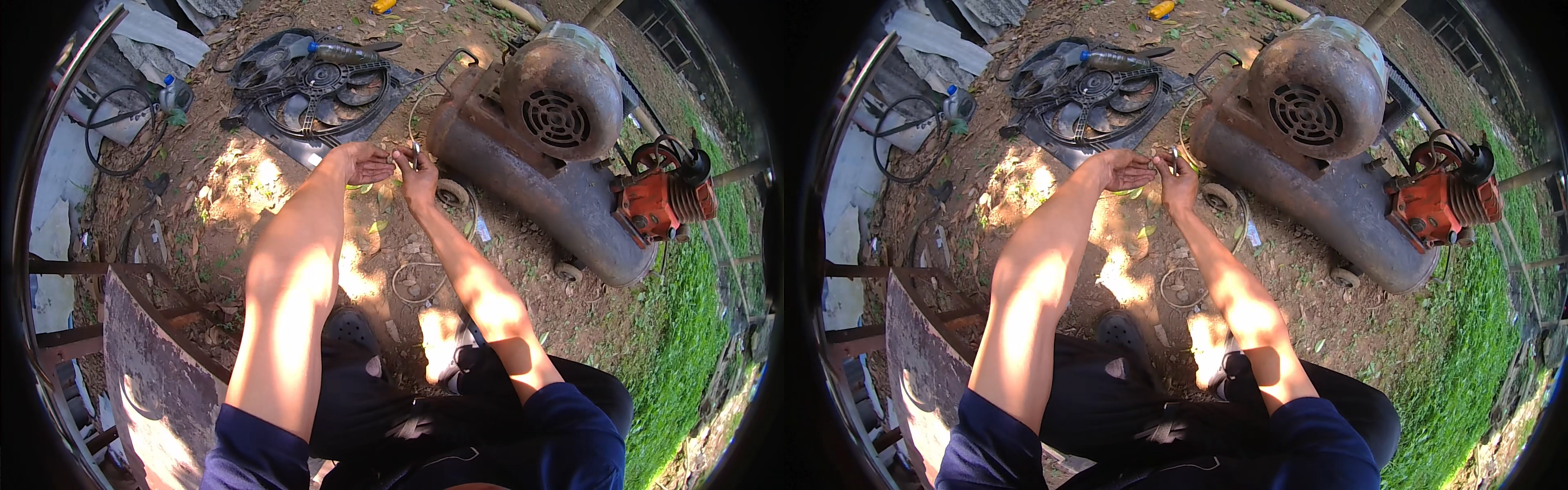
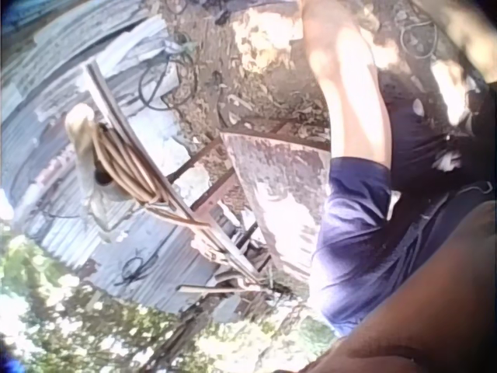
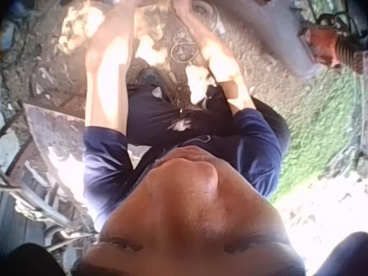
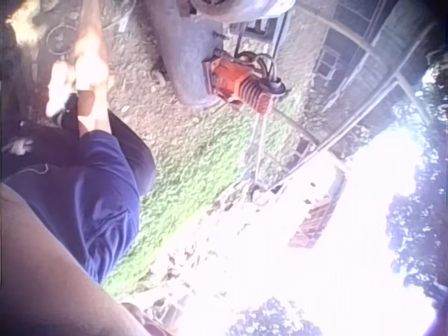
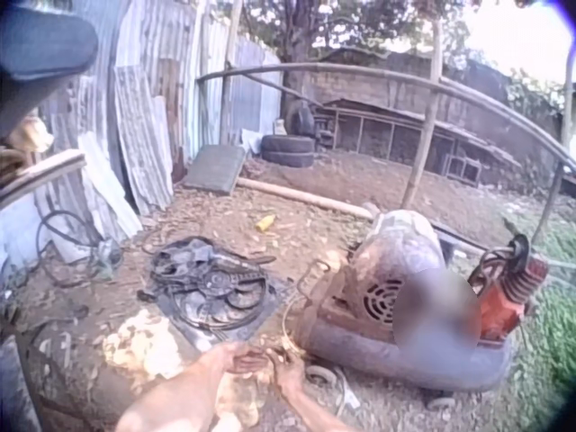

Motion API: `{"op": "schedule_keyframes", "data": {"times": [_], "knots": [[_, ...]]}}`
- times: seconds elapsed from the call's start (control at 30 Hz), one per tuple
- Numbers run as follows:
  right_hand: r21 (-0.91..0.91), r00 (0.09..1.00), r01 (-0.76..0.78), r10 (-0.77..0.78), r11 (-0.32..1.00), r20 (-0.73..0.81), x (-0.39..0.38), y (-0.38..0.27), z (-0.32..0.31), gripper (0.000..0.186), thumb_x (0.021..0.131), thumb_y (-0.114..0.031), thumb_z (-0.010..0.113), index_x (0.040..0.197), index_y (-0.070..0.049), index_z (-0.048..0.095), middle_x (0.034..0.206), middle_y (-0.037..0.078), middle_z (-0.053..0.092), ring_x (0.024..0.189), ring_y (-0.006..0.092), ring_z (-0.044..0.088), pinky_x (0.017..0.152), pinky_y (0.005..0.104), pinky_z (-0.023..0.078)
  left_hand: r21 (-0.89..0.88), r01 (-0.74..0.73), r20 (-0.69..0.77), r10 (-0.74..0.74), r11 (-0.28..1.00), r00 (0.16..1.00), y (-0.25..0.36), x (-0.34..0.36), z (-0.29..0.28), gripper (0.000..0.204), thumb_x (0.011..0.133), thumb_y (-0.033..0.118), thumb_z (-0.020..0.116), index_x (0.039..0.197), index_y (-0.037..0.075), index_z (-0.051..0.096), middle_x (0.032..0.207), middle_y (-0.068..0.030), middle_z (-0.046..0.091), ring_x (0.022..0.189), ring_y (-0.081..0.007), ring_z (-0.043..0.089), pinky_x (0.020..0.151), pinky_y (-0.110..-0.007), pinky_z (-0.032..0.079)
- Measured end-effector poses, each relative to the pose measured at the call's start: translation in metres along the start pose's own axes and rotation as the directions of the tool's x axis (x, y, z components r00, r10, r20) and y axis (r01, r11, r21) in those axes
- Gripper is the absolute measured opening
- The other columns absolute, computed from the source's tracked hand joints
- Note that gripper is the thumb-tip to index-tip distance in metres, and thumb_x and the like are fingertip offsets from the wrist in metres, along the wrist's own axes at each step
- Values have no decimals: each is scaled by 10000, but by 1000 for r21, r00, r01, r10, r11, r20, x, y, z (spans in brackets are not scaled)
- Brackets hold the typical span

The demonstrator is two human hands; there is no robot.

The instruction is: The person uses a wrench to loosen and remove bolts from a motor on an air compressor. They then disconnect wiring from the motor by hand and continue loosening additional bolts with the wrench.

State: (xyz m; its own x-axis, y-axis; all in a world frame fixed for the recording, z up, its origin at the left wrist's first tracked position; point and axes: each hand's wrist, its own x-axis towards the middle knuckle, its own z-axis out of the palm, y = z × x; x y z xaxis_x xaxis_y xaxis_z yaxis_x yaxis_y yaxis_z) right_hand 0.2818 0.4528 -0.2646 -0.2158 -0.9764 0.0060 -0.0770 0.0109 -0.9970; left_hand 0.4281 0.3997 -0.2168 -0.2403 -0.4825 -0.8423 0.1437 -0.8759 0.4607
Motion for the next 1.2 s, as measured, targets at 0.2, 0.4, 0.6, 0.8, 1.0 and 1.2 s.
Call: {"op": "schedule_keyframes", "data": {"times": [0.2, 0.4, 0.6, 0.8, 1.0, 1.2], "knots": [[-146, 992, 95, -105, 985, -64, -9, -4, 1, 307, 848, -238, 738, 1043, -6, 689, 966, 112, 710, 885, 170, 649, 810, 311, 484, -66, 12, 11, -11, 998, 1000, 1, 5, -6, 181, 934, 97, 577, 1058, -31, 605, 1069, -157, 674, 963, -213, 682, 833, -305, 602], [-253, 960, 275, -280, 927, 20, -11, 2, -6, 287, 842, -198, 720, 1023, 17, 665, 940, 143, 687, 849, 261, 653, 776, 346, 492, -36, -14, -34, 13, 999, 999, 0, 8, -5, 131, 902, 77, 624, 981, -27, 637, 1017, -153, 682, 918, -207, 688, 828, -307, 604], [-369, 926, 368, -372, 854, 62, -11, -3, -9, 274, 837, -181, 711, 1019, 20, 671, 907, 165, 683, 798, 287, 650, 741, 361, 498, 5, -60, -62, 60, 998, 996, -2, 7, -1, 91, 896, 60, 621, 938, -18, 641, 968, -155, 683, 877, -215, 697, 793, -313, 615], [-386, 949, 314, -305, 868, 85, -10, -7, -12, 238, 845, -158, 684, 1010, 12, 660, 939, 183, 678, 867, 344, 654, 770, 415, 501, -3, -90, -39, 89, 996, 995, -3, 16, -6, 115, 903, 81, 627, 956, -15, 661, 969, -151, 696, 869, -217, 702, 799, -317, 611], [-464, 969, 247, -223, 851, 109, 0, -7, -15, 255, 892, -225, 634, 1005, 2, 660, 907, 208, 679, 864, 386, 651, 752, 447, 499, 24, -191, -40, 192, 981, 981, -4, 15, -1, 103, 890, 29, 605, 952, -47, 640, 932, -182, 687, 845, -250, 705, 739, -327, 624], [-607, 981, 190, -123, 772, 150, 3, -18, -13, 299, 930, -288, 571, 976, -4, 653, 856, 233, 672, 820, 413, 647, 727, 478, 498, 49, -247, -62, 250, 968, 966, -3, 8, 3, 124, 871, 18, 626, 959, -67, 645, 938, -206, 683, 845, -273, 704, 729, -331, 625]]}}
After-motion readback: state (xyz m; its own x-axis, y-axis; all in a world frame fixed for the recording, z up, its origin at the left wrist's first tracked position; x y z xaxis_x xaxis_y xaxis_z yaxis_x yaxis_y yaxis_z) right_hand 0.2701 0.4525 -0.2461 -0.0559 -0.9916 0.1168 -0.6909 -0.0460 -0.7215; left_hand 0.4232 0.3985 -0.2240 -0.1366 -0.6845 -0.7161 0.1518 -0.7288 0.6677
